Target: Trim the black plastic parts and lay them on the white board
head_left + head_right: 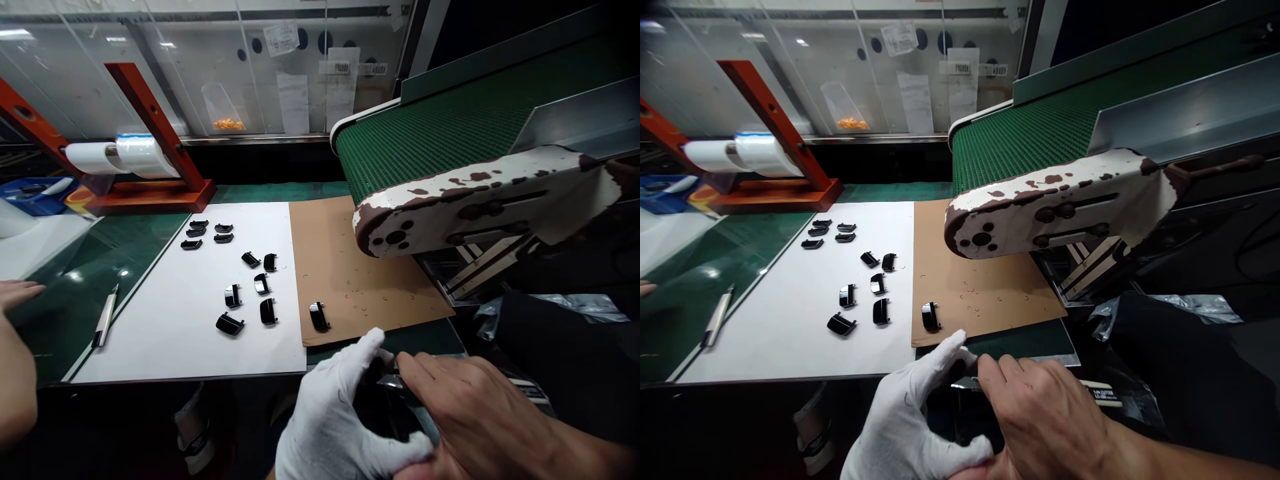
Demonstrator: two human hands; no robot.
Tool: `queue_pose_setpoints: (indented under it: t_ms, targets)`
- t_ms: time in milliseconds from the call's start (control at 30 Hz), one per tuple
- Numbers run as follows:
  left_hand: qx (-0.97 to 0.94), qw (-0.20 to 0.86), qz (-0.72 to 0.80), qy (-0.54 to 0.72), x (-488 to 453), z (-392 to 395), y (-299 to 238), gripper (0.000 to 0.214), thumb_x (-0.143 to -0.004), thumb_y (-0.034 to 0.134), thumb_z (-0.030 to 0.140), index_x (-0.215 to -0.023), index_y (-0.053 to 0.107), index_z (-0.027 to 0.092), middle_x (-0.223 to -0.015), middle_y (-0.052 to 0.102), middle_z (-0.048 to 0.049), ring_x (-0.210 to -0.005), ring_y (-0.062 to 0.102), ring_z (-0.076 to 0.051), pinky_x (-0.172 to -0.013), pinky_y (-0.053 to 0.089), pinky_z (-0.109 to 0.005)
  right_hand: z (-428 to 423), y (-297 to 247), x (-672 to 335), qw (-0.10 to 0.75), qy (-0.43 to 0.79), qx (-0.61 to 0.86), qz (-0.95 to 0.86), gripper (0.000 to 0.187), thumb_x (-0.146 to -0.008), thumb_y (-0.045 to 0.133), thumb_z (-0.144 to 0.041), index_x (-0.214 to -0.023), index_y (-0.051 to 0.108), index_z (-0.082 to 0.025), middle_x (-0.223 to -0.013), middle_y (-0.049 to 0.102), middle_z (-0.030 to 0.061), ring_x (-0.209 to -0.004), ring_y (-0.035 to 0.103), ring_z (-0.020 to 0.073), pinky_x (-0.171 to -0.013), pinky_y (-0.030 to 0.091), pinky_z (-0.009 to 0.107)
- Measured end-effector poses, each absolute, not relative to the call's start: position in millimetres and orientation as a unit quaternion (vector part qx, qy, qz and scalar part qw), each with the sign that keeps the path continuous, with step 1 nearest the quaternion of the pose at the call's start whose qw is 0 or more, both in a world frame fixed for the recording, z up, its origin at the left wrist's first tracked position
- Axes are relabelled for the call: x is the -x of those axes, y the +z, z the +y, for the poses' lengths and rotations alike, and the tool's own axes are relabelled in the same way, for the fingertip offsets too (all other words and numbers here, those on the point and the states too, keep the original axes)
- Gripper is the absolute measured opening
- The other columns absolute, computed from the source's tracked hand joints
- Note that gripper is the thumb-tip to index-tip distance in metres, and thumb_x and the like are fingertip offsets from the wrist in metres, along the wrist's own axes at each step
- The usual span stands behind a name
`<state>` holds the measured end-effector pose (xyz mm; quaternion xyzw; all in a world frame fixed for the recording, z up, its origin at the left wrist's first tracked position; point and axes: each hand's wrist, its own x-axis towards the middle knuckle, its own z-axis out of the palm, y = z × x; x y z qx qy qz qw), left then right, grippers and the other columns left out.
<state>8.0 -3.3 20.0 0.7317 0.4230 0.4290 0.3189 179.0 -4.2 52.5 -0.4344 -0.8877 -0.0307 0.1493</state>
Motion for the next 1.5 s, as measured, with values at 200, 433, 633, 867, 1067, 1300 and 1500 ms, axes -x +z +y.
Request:
queue_pose_setpoints:
  t_ms: [200, 433, 633, 867, 1067, 1300, 1500]
  targets:
    - [-0.733, 0.306, 0.416, 0.442, -10.0, -2.7, 19.6, 0.084, -0.05, 0.088, 0.035, -0.124, 0.053, 0.014, -0.096, 0.074, -0.0036, -0.079, 0.073, -0.017, -0.081, 0.059, -0.021, -4.9, 48.3, -180.9, 0.145, -0.04, 0.436, -0.887, 0.081, -0.08, 0.002, -0.078, -0.062, 0.055, -0.019, -0.047, 0.054, 0.0011, -0.034, 0.052, 0.0179, -0.035, 0.037, 0.031]
    - [-0.724, 0.3, 0.435, 0.444, -12.9, -3.6, 16.6, 0.084, -0.047, 0.089, 0.029, -0.122, 0.054, 0.015, -0.094, 0.074, -0.0032, -0.078, 0.073, -0.018, -0.077, 0.061, -0.023, -5.6, 41.6, -186.8, 0.103, -0.015, 0.428, -0.898, 0.081, -0.079, 0.005, -0.08, -0.064, 0.057, -0.019, -0.051, 0.055, 0.0013, -0.041, 0.055, 0.0184, -0.04, 0.035, 0.032]
    - [-0.711, 0.326, 0.443, 0.439, -13.5, -2.5, 17.2, 0.083, -0.047, 0.088, 0.028, -0.122, 0.054, 0.016, -0.094, 0.074, -0.0023, -0.077, 0.073, -0.019, -0.074, 0.062, -0.024, -4.3, 42.5, -185.6, 0.092, -0.012, 0.436, -0.895, 0.08, -0.077, 0.007, -0.082, -0.064, 0.056, -0.019, -0.051, 0.056, 0.0014, -0.04, 0.056, 0.019, -0.04, 0.033, 0.032]
    - [-0.704, 0.357, 0.451, 0.416, -12.6, -2.6, 15.7, 0.083, -0.049, 0.088, 0.024, -0.123, 0.054, 0.014, -0.096, 0.073, -0.0035, -0.08, 0.072, -0.019, -0.077, 0.061, -0.025, -5.7, 41.2, -188.6, 0.072, 0.007, 0.42, -0.905, 0.079, -0.081, 0.009, -0.078, -0.067, 0.058, -0.018, -0.053, 0.059, 0.0026, -0.043, 0.06, 0.0197, -0.041, 0.034, 0.032]
    - [-0.699, 0.379, 0.447, 0.41, -13.3, 1.7, 10.1, 0.082, -0.054, 0.087, 0.027, -0.127, 0.051, 0.016, -0.099, 0.072, -0.004, -0.084, 0.071, -0.02, -0.082, 0.06, -0.031, -6.9, 40.8, -189.7, 0.108, -0.032, 0.399, -0.91, 0.071, -0.088, 0.011, -0.069, -0.065, 0.055, -0.019, -0.052, 0.057, 0.0005, -0.042, 0.056, 0.017, -0.041, 0.032, 0.031]
    - [-0.668, 0.414, 0.383, 0.486, -15.3, -0.4, 10.6, 0.09, -0.06, 0.086, 0.037, -0.136, 0.04, 0.024, -0.111, 0.067, -0.004, -0.098, 0.067, -0.022, -0.089, 0.057, -0.032, -4.6, 55.0, -182.6, 0.261, -0.03, 0.436, -0.861, 0.064, -0.083, 0.026, -0.075, -0.062, 0.05, -0.019, -0.048, 0.048, -0.0014, -0.039, 0.049, 0.013, -0.04, 0.036, 0.027]
    - [-0.666, 0.401, 0.377, 0.503, -16.6, -3.3, 15.8, 0.086, -0.061, 0.085, 0.038, -0.135, 0.042, 0.024, -0.111, 0.067, -0.0029, -0.098, 0.068, -0.021, -0.089, 0.057, -0.029, -8.4, 60.6, -188.4, 0.321, 0.205, 0.466, -0.799, 0.064, -0.087, 0.019, -0.071, -0.098, 0.056, -0.02, -0.069, 0.064, 0.0014, -0.054, 0.061, 0.0146, -0.048, 0.048, 0.023]
